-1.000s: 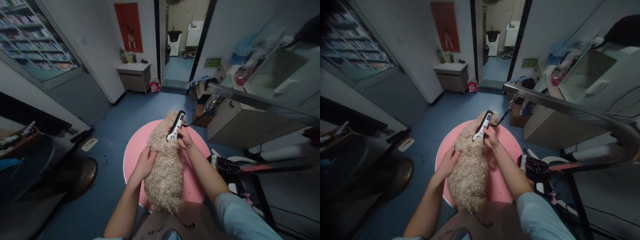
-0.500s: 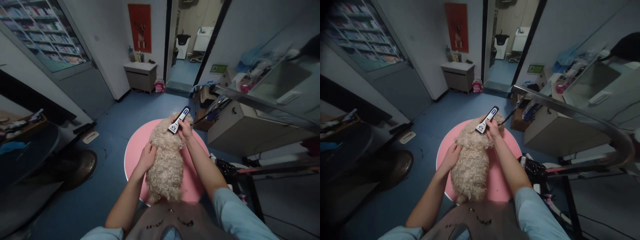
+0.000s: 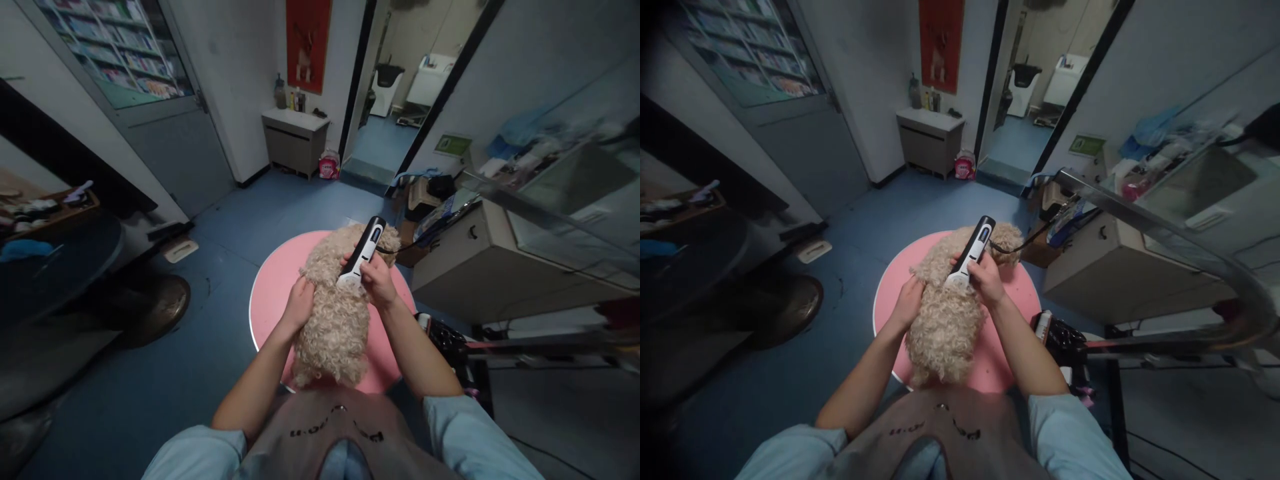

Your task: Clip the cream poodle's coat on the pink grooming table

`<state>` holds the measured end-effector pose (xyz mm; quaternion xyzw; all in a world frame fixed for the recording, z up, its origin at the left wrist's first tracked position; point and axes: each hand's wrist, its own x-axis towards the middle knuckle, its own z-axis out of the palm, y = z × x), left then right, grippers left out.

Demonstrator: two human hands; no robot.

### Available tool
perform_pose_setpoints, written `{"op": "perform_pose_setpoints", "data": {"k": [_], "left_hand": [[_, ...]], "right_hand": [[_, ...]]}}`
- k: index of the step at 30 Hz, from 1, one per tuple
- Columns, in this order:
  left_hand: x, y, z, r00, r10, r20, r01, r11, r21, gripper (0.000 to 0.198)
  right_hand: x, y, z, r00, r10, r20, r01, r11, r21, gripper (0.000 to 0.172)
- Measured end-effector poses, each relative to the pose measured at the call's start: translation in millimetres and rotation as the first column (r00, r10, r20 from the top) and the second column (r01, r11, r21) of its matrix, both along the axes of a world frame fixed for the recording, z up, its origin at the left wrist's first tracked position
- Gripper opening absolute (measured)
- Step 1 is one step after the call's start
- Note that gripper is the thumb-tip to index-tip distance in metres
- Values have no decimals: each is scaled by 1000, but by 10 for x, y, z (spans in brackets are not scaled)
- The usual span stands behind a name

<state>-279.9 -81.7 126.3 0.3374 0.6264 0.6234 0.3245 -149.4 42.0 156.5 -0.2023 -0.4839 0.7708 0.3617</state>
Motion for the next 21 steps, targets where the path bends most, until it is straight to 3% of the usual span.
{"op": "perform_pose_setpoints", "data": {"k": [3,5,7,9,11,15,21], "left_hand": [[14,-66,-87,1000,-4,-2,4,1000,-22,32],[32,-111,-152,999,-25,-25,24,999,-46,30],[60,-147,-208,996,-58,-60,55,997,-51,30],[94,-169,-243,991,-78,-105,77,997,-17,30],[133,-181,-256,987,-80,-137,82,997,8,32],[205,-213,-244,980,-89,-177,89,996,-5,38],[286,-274,-241,976,-72,-206,62,997,-56,40]], "right_hand": [[67,23,60,998,62,-4,-61,997,40,56],[15,206,98,998,55,-3,-55,996,65,57],[-142,492,123,997,-83,-1,83,993,85,50],[-364,788,123,948,-311,65,304,947,104,37],[-573,995,102,903,-375,210,356,926,124,30],[-744,1000,86,930,-161,330,117,982,149,25],[-653,499,294,904,136,406,-218,962,165,29]]}}
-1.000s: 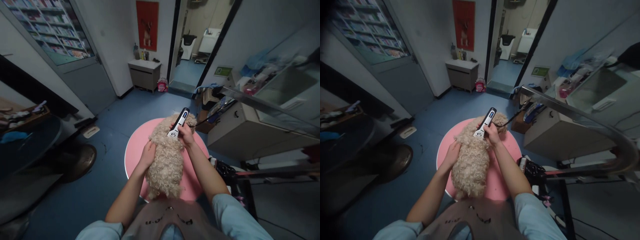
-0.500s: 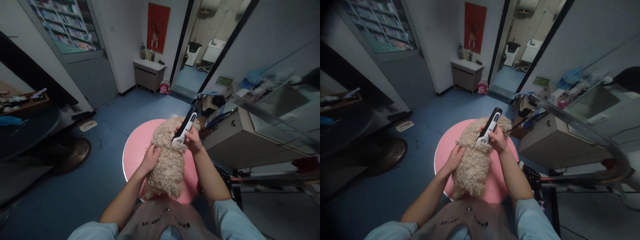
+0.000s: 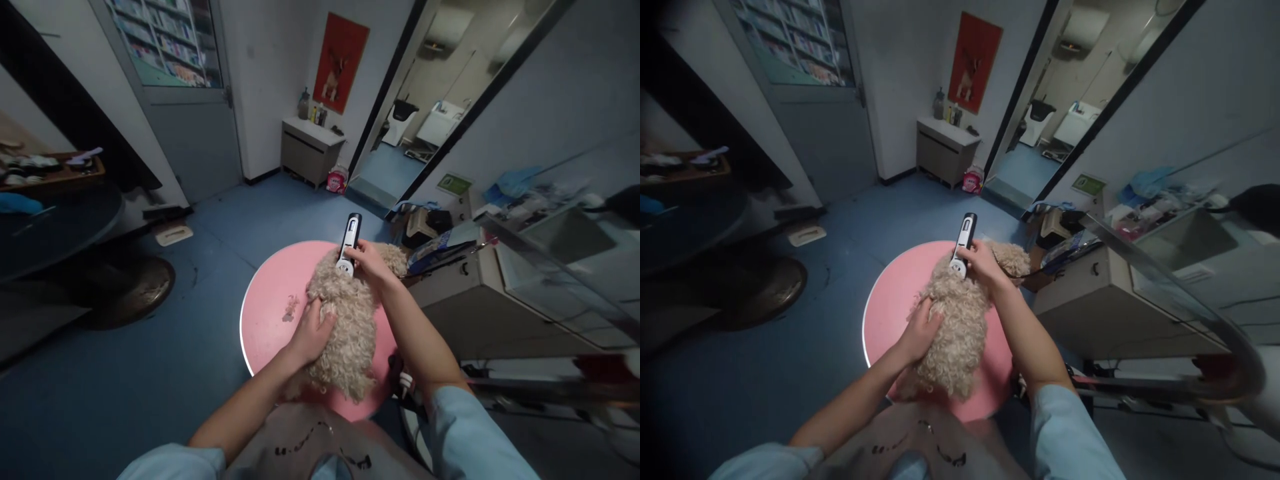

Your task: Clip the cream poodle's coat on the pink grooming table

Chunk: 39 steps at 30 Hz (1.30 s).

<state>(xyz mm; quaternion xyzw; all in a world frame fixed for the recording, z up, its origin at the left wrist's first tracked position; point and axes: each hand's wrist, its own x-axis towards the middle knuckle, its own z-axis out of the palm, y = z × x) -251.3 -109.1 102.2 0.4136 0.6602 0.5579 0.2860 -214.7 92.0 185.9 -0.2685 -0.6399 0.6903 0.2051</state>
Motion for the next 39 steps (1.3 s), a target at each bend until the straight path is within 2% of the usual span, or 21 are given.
{"op": "perform_pose_setpoints", "data": {"k": [2,4,6,8,10,12,14,20,23,25,28,30,31,33,35,39], "left_hand": [[25,-7,-12,1000,8,3,-8,1000,13,42],[48,-13,-24,1000,14,6,-14,1000,23,46],[67,-22,-31,1000,17,1,-17,1000,18,51],[82,-33,-32,1000,16,-11,-16,1000,2,57],[94,-46,-30,1000,22,-21,-23,1000,-22,60],[105,-60,-32,999,29,-24,-30,999,-38,62],[114,-75,-40,999,27,-24,-28,999,-44,62],[124,-130,-73,999,34,-3,-34,999,22,60],[130,-155,-72,1000,31,2,-31,998,48,58],[135,-173,-60,999,34,5,-34,998,48,57],[137,-203,-41,999,35,-5,-35,999,9,58],[135,-224,-45,999,34,-6,-34,999,-17,60],[134,-234,-55,1000,31,-2,-31,999,-20,60],[136,-254,-91,1000,27,7,-27,1000,-2,62],[142,-274,-144,1000,26,4,-26,999,35,62],[157,-313,-238,997,76,29,-77,996,44,58]], "right_hand": [[-5,-66,70,994,104,36,-103,995,-15,33],[-55,7,100,994,109,26,-108,994,-11,35],[-149,198,83,998,-60,0,60,996,60,33],[-260,416,25,957,-289,25,280,943,177,26],[-348,557,-44,929,-348,124,309,916,257,22],[-390,566,-89,942,-265,207,207,942,264,20],[-391,457,-87,963,-161,216,106,964,243,21],[-291,-85,102,981,67,181,-96,983,156,28],[-226,-192,179,971,171,166,-189,977,100,35],[-209,-114,200,982,160,96,-168,982,86,37],[-231,151,168,994,-106,18,101,980,172,32],[-241,292,111,974,-218,60,200,955,220,27],[-233,320,80,974,-207,97,183,959,215,25],[-190,277,32,985,-102,139,80,984,157,24],[-119,135,24,991,-2,135,-14,993,115,25],[30,-217,105,990,85,115,-103,982,158,27]]}}
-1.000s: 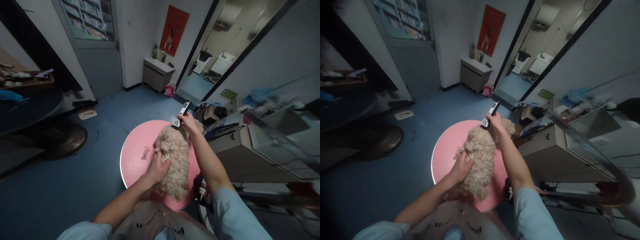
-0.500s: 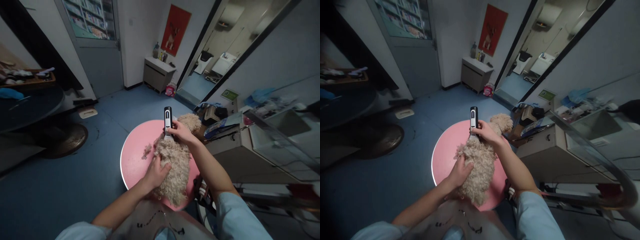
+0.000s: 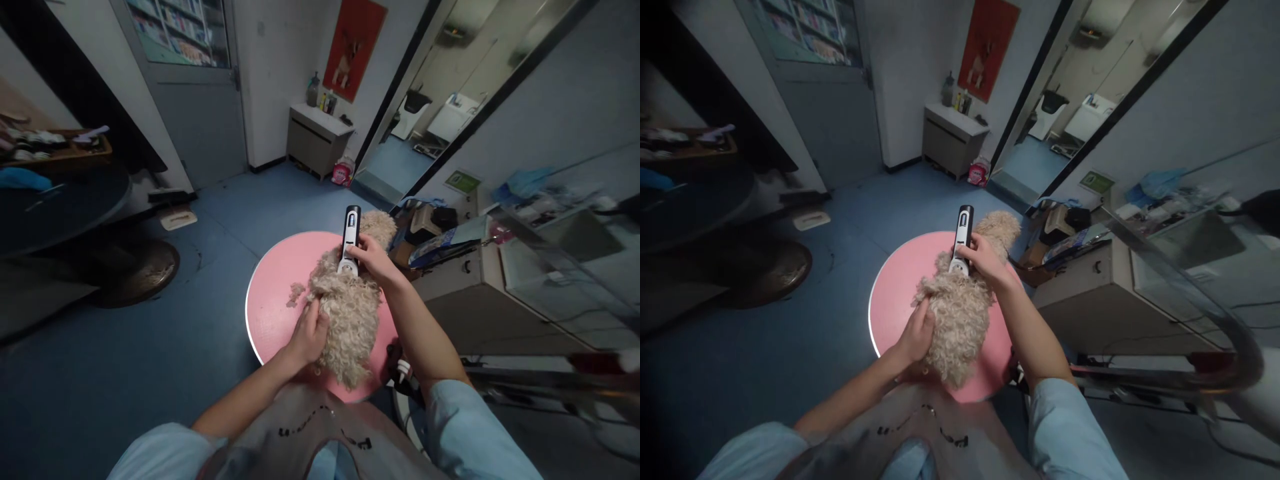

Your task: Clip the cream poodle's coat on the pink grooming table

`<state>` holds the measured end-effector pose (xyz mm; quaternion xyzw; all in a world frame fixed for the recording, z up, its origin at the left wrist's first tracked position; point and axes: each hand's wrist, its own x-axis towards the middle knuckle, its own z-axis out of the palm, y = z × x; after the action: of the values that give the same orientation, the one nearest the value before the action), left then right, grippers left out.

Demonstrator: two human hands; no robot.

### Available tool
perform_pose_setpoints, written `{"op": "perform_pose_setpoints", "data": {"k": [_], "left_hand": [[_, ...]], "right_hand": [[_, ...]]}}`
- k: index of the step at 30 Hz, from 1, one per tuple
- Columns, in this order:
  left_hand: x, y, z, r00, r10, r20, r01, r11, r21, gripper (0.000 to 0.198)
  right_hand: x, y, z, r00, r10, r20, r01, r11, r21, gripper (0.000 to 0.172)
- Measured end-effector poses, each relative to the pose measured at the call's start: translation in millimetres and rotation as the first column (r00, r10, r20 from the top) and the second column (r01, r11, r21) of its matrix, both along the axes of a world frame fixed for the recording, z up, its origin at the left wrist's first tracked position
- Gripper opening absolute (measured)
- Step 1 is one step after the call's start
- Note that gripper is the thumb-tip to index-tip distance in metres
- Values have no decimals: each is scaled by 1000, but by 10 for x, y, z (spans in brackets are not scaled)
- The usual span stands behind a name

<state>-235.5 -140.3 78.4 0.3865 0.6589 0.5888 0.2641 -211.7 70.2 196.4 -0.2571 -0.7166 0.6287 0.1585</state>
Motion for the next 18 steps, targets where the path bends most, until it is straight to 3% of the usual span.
{"op": "perform_pose_setpoints", "data": {"k": [6,9,12,14,16,18], "left_hand": [[-53,-13,-30,994,57,89,-59,998,16,51],[-85,5,-34,995,33,89,-39,997,68,38],[-93,21,-32,994,25,109,-31,998,58,34],[-89,28,-27,992,17,122,-18,1000,10,34],[-86,30,-25,992,42,122,-37,998,-43,39],[-88,30,-27,990,79,118,-69,994,-86,46]], "right_hand": [[297,-501,59,988,48,-144,-57,997,-59,38],[465,-586,34,976,126,-178,-146,984,-106,50],[481,-321,-15,960,69,-273,-114,982,-152,63],[400,-8,-64,911,-152,-384,96,982,-161,55],[306,274,-128,838,-344,-423,300,939,-169,51],[259,414,-198,848,-378,-370,337,925,-173,49]]}}
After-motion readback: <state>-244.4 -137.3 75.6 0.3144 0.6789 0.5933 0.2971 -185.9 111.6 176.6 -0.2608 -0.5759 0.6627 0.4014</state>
